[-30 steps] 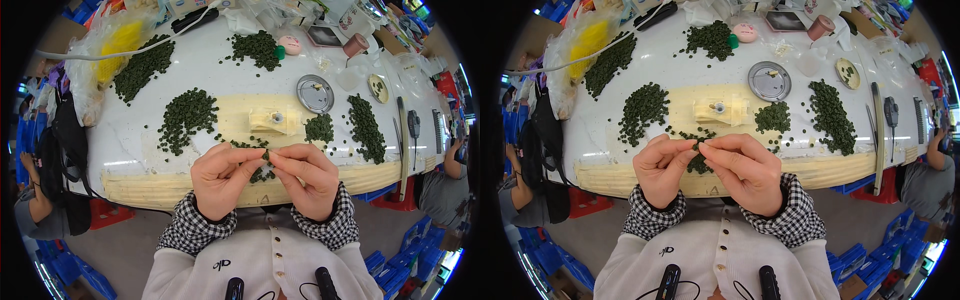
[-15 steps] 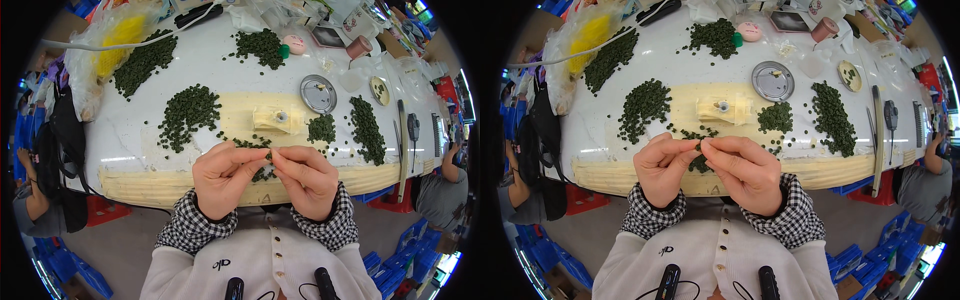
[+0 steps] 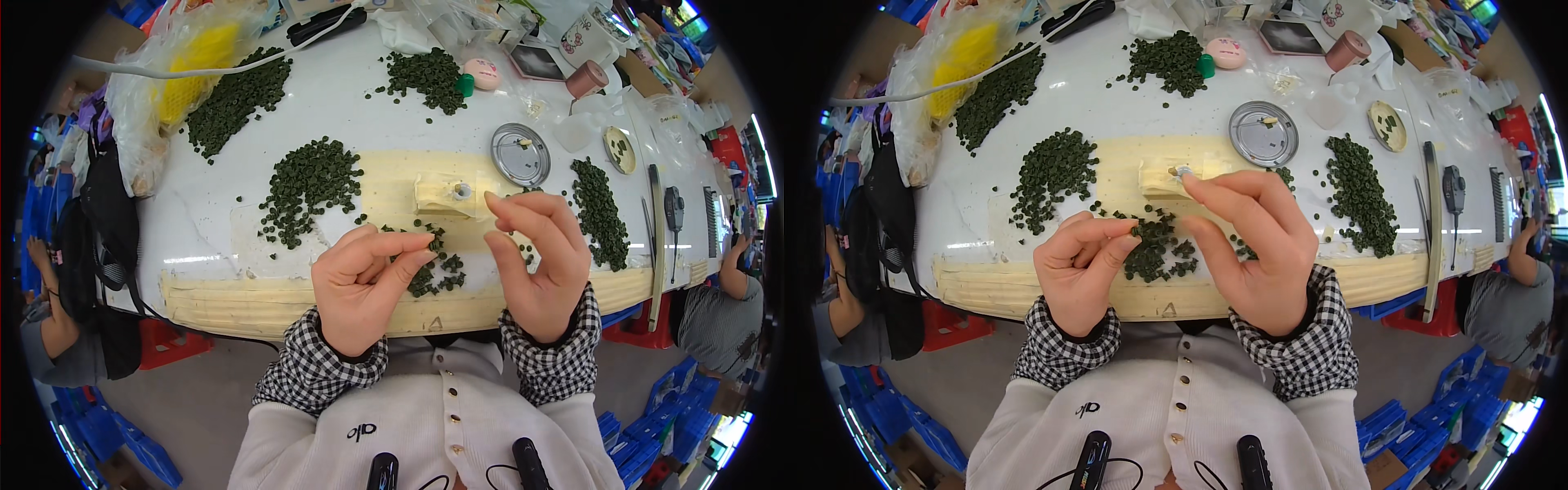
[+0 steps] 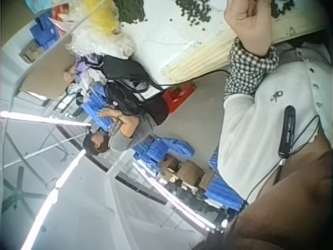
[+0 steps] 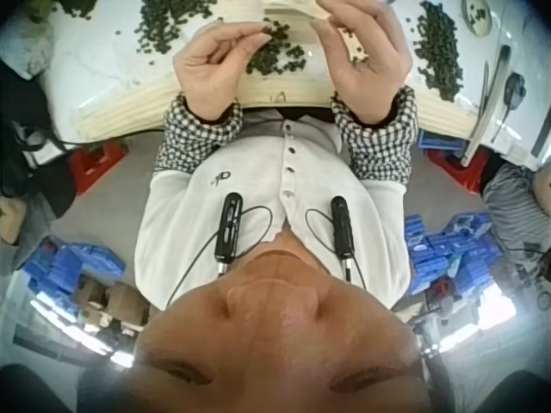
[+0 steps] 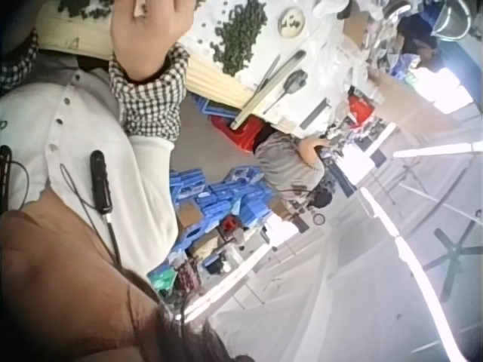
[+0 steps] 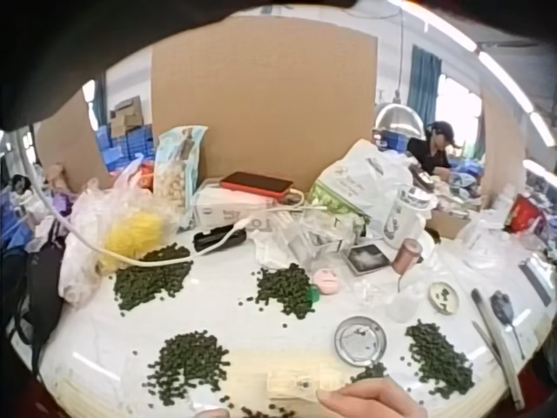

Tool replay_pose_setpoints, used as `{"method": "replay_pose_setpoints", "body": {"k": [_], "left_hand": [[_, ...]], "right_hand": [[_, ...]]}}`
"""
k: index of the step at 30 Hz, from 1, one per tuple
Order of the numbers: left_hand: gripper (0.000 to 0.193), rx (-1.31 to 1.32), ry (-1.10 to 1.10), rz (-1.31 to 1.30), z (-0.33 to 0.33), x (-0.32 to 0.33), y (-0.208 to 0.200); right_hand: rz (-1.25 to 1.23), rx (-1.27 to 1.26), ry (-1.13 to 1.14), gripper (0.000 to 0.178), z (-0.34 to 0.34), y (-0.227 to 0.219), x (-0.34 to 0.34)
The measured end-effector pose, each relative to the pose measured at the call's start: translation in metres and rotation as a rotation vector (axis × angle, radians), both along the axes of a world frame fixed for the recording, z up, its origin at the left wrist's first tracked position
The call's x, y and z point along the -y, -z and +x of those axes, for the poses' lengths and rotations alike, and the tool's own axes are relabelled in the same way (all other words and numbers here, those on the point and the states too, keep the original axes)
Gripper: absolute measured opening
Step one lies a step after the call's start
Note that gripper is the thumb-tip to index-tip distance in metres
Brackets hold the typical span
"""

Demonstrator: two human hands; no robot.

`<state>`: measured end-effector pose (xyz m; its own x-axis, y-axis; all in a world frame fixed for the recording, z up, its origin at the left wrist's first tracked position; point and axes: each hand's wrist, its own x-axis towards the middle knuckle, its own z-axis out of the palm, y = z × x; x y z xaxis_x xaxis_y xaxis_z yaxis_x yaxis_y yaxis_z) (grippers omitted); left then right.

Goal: Assembling small green plastic components onto a central fixture at a factory workstation.

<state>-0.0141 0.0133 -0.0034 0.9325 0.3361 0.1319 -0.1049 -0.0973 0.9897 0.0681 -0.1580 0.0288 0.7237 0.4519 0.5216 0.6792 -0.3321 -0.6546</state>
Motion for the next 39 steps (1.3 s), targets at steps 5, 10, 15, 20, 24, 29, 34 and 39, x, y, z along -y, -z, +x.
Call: {"method": "replay_pose_setpoints", "body": {"k": [5,10,15,20,24,29,34,39], "left_hand": [[0.018,0.004,0.001,0.03,0.001,0.0,0.0],[0.017,0.062,-0.018,0.041,0.002,0.0,0.006],[0.017,0.051,-0.008,0.03,0.002,0.002,0.004],[0.017,0.007,0.007,0.043,0.001,0.0,0.001],[0.017,0.011,0.021,0.054,0.0,0.0,0.001],[0.018,0.024,0.021,0.06,0.002,0.002,-0.001],[0.018,0.03,0.023,0.061,0.001,0.0,0.001],[0.018,0.047,0.01,0.055,0.001,0.001,0.003]], "right_hand": [[-0.185,0.157,0.034,0.023,0.026,-0.004,-0.011],[-0.281,0.146,-0.012,0.022,0.032,0.002,-0.016],[-0.185,0.185,-0.013,0.016,0.033,0.003,-0.015],[0.118,0.203,0.038,0.01,0.009,-0.029,-0.004],[0.123,0.039,-0.251,0.012,0.016,-0.018,-0.007],[0.183,-0.137,-0.35,0.01,0.013,-0.005,-0.013],[0.179,-0.178,-0.339,0.008,0.011,-0.004,-0.016],[0.171,-0.162,-0.345,0.008,0.012,-0.004,-0.016]]}}
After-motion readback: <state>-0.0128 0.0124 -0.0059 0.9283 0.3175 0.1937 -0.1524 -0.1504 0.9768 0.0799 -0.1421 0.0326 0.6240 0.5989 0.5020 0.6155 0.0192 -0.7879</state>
